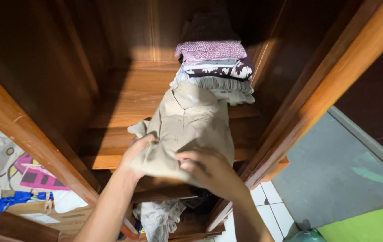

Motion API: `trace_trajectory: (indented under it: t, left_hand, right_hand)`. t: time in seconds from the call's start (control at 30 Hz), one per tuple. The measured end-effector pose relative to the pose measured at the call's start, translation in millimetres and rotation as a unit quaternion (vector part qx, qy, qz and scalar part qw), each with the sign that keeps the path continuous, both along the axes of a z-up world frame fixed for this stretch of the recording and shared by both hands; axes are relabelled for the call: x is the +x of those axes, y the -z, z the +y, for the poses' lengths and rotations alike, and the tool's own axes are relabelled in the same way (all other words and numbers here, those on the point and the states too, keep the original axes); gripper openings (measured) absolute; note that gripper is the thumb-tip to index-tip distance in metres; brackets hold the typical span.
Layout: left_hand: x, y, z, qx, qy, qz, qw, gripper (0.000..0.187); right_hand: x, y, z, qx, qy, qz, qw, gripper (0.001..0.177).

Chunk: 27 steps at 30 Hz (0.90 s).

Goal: The person retrieves various garments from a wooden wardrobe, places them on an ironing board, and uses a spray bottle to mist them with liquid. The person then folds each garment neatly and stacks them on the side of the ironing board. The process is repeated for multiple items including a purple shirt, a polka-dot top, a beige shirt, and a checkered shirt.

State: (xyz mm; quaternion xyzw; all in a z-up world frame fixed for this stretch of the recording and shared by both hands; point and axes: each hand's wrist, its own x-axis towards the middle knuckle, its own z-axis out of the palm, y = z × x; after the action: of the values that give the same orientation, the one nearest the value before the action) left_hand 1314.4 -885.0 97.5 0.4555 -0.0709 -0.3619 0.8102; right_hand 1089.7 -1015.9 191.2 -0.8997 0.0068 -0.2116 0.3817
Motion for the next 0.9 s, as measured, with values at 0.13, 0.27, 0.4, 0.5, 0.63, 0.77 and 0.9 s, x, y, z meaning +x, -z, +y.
trace_trajectory:
  t: [0.13,0.27,0.4,0.5,0.63,0.77,0.9]
  left_hand:
    - [-33,-14,46,0.119,-0.014,-0.028,0.992,0.025]
    - [-57,-9,82,0.078,-0.001,-0.002,0.997,0.032]
    - [-73,17,111,0.033,-0.023,0.040,0.998,0.034]
    - [-82,47,132,0.067,-0.051,0.054,0.995,0.033]
    - [-105,76,173,0.010,0.005,0.035,0.999,0.034]
    - [-152,77,221,-0.009,-0.015,0.080,0.997,0.050]
    - [-203,88,288,-0.045,-0.046,0.114,0.991,0.059]
  right_hand:
    - [-2,29,-16,-0.148,0.244,-0.094,0.954,0.032]
    - [-12,57,-15,-0.153,0.335,-0.095,0.925,0.051]
    - [-19,101,7,-0.055,0.384,-0.140,0.911,0.057]
    - [-14,135,21,0.243,0.363,-0.125,0.891,0.061]
    - [-21,158,28,0.644,0.203,0.001,0.738,0.063]
    - [-34,176,58,0.709,0.062,0.089,0.697,0.067]
    - [-53,179,109,0.679,-0.013,0.137,0.721,0.062]
